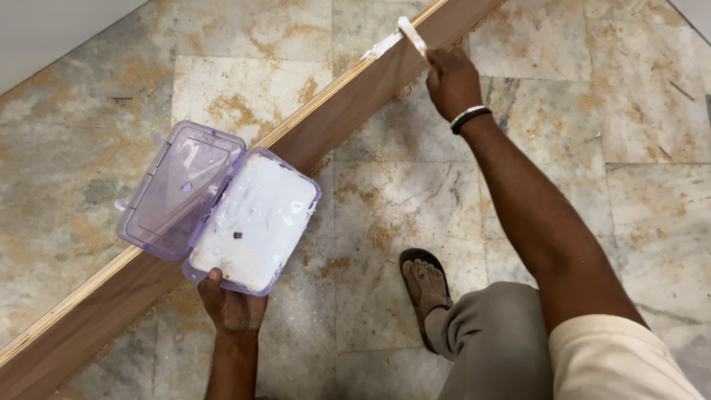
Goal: The person applies white adhesive from a purple container onto the edge of a wooden board using a small spreader, then handles and moves a large plywood sheet.
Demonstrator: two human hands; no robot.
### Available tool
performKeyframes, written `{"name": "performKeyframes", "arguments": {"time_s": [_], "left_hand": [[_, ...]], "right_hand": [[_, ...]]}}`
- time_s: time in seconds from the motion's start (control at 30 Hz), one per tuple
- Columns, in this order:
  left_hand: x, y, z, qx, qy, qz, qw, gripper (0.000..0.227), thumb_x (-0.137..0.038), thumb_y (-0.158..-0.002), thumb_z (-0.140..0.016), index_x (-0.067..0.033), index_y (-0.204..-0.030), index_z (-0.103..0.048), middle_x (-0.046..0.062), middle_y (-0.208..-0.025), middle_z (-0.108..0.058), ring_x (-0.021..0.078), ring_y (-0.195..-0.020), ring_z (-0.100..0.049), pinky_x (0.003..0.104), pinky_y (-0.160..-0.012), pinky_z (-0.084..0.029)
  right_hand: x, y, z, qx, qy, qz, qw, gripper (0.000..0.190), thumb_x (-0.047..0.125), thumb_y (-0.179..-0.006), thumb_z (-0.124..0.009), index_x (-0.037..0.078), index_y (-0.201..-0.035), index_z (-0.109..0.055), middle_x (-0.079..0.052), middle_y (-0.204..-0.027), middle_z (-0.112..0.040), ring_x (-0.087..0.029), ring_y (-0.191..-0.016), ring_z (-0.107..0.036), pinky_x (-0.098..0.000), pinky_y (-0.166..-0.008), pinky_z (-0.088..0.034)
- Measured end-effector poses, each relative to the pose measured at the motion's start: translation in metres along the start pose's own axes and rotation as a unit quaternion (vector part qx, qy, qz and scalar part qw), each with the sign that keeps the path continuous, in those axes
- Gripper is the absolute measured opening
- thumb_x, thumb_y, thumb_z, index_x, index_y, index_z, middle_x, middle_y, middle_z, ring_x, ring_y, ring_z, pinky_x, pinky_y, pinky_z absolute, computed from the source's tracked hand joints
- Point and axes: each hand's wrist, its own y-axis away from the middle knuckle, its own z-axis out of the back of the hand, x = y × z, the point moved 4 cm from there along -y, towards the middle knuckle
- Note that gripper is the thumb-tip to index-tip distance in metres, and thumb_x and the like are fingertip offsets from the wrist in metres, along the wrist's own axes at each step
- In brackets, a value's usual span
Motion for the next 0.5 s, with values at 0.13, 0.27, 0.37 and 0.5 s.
{"name": "performKeyframes", "arguments": {"time_s": [0.13,0.27,0.37,0.5], "left_hand": [[-0.003,0.002,0.002,-0.012,-0.021,-0.016,1.0,0.09,-0.042,-0.083,-0.076,-0.0041,-0.156,-0.038,0.01,-0.152,-0.049,0.0277,-0.142,-0.048,0.045,-0.118,-0.042],[-0.002,-0.001,0.002,-0.008,-0.007,-0.009,1.0,0.09,-0.041,-0.084,-0.077,-0.0039,-0.157,-0.039,0.011,-0.153,-0.049,0.0277,-0.143,-0.048,0.044,-0.119,-0.042],[0.0,-0.001,0.002,-0.002,-0.008,-0.006,1.0,0.09,-0.041,-0.084,-0.076,-0.0025,-0.156,-0.04,0.012,-0.152,-0.05,0.0286,-0.143,-0.048,0.045,-0.119,-0.041],[0.001,-0.002,-0.002,-0.006,-0.021,-0.013,1.0,0.089,-0.042,-0.084,-0.077,-0.0036,-0.155,-0.039,0.011,-0.152,-0.049,0.0281,-0.143,-0.048,0.046,-0.121,-0.04]], "right_hand": [[0.007,0.006,-0.008,0.018,0.022,0.053,0.998,0.03,0.003,-0.094,-0.064,0.001,-0.123,-0.072,-0.019,-0.102,-0.066,-0.033,-0.09,-0.065,-0.0443,-0.083,-0.054],[0.006,0.008,-0.004,0.024,-0.024,0.014,0.999,0.03,0.004,-0.095,-0.064,0.001,-0.123,-0.072,-0.018,-0.102,-0.067,-0.03,-0.088,-0.066,-0.0413,-0.08,-0.055],[0.003,-0.002,-0.003,0.052,-0.088,-0.022,0.995,0.029,0.005,-0.096,-0.062,0.003,-0.124,-0.071,-0.014,-0.106,-0.071,-0.023,-0.089,-0.069,-0.0371,-0.083,-0.056],[0.025,0.01,-0.026,0.096,-0.1,-0.059,0.989,0.024,0.007,-0.098,-0.06,0.005,-0.117,-0.074,-0.013,-0.101,-0.073,-0.023,-0.085,-0.068,-0.0355,-0.081,-0.056]]}}
